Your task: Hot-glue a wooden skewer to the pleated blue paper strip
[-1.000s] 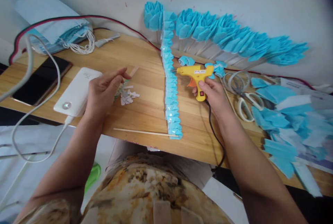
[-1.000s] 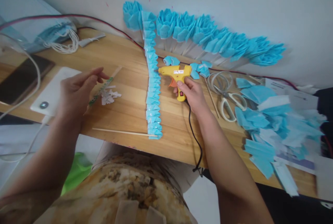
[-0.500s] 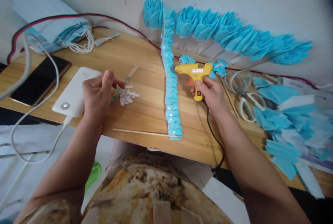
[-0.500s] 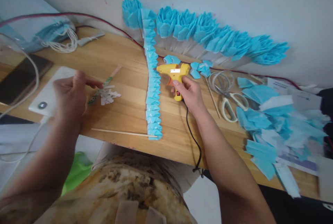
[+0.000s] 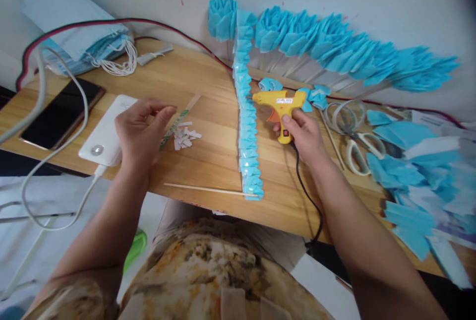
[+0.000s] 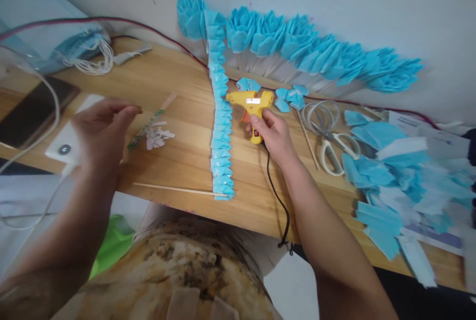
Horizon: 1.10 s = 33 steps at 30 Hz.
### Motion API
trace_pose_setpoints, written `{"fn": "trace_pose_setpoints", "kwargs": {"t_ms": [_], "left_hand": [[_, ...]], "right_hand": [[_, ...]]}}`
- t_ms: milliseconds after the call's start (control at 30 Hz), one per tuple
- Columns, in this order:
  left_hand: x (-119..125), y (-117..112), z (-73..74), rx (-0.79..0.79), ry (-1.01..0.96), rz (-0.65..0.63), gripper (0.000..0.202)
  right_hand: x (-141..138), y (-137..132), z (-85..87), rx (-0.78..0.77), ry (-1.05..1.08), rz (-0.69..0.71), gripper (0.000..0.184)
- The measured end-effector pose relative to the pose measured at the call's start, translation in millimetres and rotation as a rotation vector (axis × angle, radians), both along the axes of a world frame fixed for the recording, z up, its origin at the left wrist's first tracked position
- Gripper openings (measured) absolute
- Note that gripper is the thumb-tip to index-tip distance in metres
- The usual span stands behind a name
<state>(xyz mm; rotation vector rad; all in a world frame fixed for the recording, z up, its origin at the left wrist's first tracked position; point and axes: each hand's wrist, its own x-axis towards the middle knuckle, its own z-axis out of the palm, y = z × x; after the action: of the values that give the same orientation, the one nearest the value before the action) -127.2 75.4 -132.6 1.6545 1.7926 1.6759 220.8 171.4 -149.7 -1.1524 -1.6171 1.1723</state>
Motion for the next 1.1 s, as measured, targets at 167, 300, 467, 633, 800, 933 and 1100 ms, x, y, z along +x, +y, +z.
{"fn": "trace_pose_setpoints", "kwargs": {"t_ms": [167,300,467,633,800,933,1100], "left_hand": [[8,-13,29.3,-0.134,0.251,-0.048,0.036],[5,-2,30.7,-0.363,0.593,-0.117,0.038],[0,13,14.5,-0.46,0.815,-0.286,0.049],[0,6,17.0,-0.52,0.788,-0.339,0.046],[1,-12,25.1,-0.336,0.669,-0.249,0.04],[20,-36,27.3,-0.036,0.44,-0.171,0.017],[56,-60,22.6,0.004,0.302,-0.33,0.008]], "right_hand": [[0,0,0.2,-0.009,-0.004,-0.005,0.049],[0,-1,1.0,-0.001,-0.005,-0.011,0.05],[0,-2,1.4,-0.011,0.014,-0.006,0.049],[0,-2,1.2,-0.009,0.016,-0.01,0.05],[0,-2,3.1,-0.009,0.014,-0.009,0.045],[-1,-2,7.2,-0.041,0.0,-0.016,0.04],[-2,3,16.3,-0.083,0.01,-0.007,0.034]]}}
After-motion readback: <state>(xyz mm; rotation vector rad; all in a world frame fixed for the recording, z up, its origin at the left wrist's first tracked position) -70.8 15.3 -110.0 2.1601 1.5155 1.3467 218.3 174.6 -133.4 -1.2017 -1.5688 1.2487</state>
